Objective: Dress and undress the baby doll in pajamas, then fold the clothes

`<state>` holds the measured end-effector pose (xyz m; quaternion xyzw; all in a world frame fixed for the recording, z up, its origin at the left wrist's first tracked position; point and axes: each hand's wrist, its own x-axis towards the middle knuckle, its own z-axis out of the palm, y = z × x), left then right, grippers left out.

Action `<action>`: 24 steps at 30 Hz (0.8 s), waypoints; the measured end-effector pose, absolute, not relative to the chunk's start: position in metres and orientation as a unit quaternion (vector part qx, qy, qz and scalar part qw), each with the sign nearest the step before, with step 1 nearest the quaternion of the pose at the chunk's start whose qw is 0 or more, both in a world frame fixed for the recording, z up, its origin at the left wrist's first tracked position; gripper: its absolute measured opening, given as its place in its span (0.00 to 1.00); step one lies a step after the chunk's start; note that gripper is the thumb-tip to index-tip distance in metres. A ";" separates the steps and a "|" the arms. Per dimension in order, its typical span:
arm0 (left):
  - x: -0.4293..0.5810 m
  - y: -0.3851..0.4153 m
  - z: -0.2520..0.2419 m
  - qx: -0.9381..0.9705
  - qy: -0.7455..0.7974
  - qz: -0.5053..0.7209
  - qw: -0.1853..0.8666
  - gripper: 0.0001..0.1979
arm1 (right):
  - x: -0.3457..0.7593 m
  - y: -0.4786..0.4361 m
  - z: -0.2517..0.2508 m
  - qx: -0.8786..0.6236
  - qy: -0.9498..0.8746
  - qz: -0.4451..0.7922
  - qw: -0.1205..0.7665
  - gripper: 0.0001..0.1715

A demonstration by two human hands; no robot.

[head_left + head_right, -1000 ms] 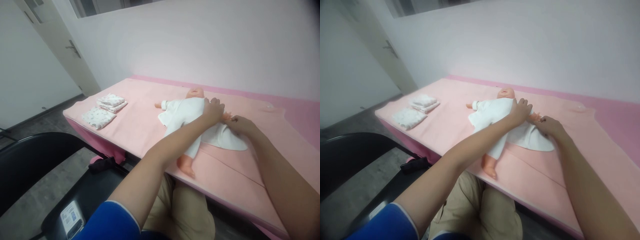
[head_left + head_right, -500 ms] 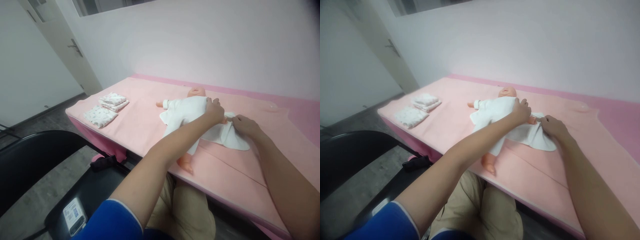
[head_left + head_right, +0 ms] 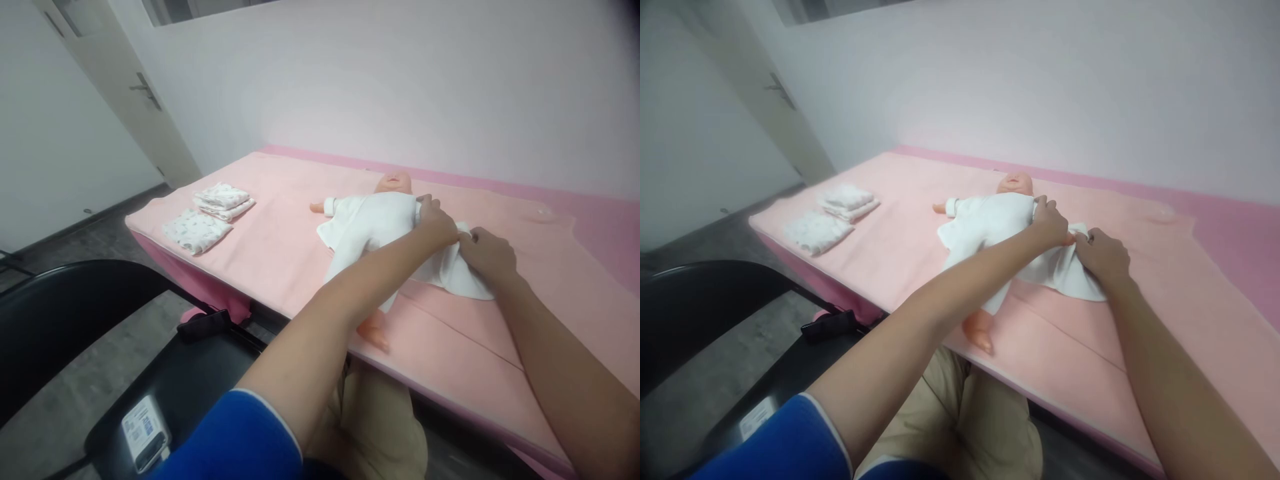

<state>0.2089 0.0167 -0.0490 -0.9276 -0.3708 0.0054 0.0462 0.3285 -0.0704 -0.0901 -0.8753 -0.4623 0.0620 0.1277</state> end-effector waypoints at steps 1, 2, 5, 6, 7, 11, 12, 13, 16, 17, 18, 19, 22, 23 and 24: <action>0.211 0.018 -0.048 -0.926 -0.374 0.013 0.045 0.18 | 0.327 -0.070 -0.090 -0.877 -0.457 0.058 0.134 0.23; 0.214 0.019 -0.049 -0.925 -0.377 0.018 0.044 0.18 | 0.325 -0.070 -0.090 -0.879 -0.452 0.056 0.139 0.22; 0.219 0.024 -0.052 -0.928 -0.370 0.006 0.034 0.12 | 0.322 -0.069 -0.090 -0.882 -0.443 0.048 0.153 0.23; 0.220 0.026 -0.053 -0.931 -0.365 -0.007 0.027 0.09 | 0.321 -0.069 -0.090 -0.882 -0.442 0.046 0.156 0.23; 0.220 0.028 -0.055 -0.932 -0.361 -0.021 0.020 0.08 | 0.321 -0.070 -0.090 -0.881 -0.443 0.046 0.158 0.22; 0.216 0.030 -0.058 -0.932 -0.353 -0.075 -0.003 0.10 | 0.321 -0.070 -0.091 -0.879 -0.444 0.047 0.170 0.21; 0.214 0.029 -0.057 -0.933 -0.353 -0.077 -0.006 0.11 | 0.321 -0.070 -0.091 -0.877 -0.444 0.044 0.179 0.20; 0.213 0.029 -0.056 -0.933 -0.351 -0.075 -0.008 0.13 | 0.321 -0.069 -0.091 -0.875 -0.445 0.039 0.188 0.20; 0.209 0.027 -0.050 -0.935 -0.351 -0.042 -0.005 0.17 | 0.321 -0.068 -0.092 -0.866 -0.451 0.024 0.214 0.20; 0.208 0.026 -0.047 -0.936 -0.350 -0.031 -0.001 0.18 | 0.320 -0.068 -0.092 -0.863 -0.455 0.020 0.218 0.19; 0.207 0.025 -0.045 -0.937 -0.350 -0.019 0.004 0.17 | 0.319 -0.068 -0.092 -0.859 -0.461 0.015 0.222 0.19; 0.206 0.024 -0.044 -0.937 -0.349 -0.012 0.009 0.17 | 0.318 -0.069 -0.092 -0.855 -0.467 0.009 0.226 0.18; 0.204 0.017 -0.042 -0.937 -0.347 -0.020 0.018 0.19 | 0.315 -0.071 -0.090 -0.843 -0.483 -0.015 0.237 0.17; 0.204 0.015 -0.042 -0.937 -0.350 -0.025 0.013 0.19 | 0.314 -0.072 -0.089 -0.840 -0.487 -0.025 0.240 0.16; 0.203 0.013 -0.041 -0.936 -0.351 -0.029 0.008 0.19 | 0.313 -0.073 -0.088 -0.836 -0.491 -0.033 0.242 0.16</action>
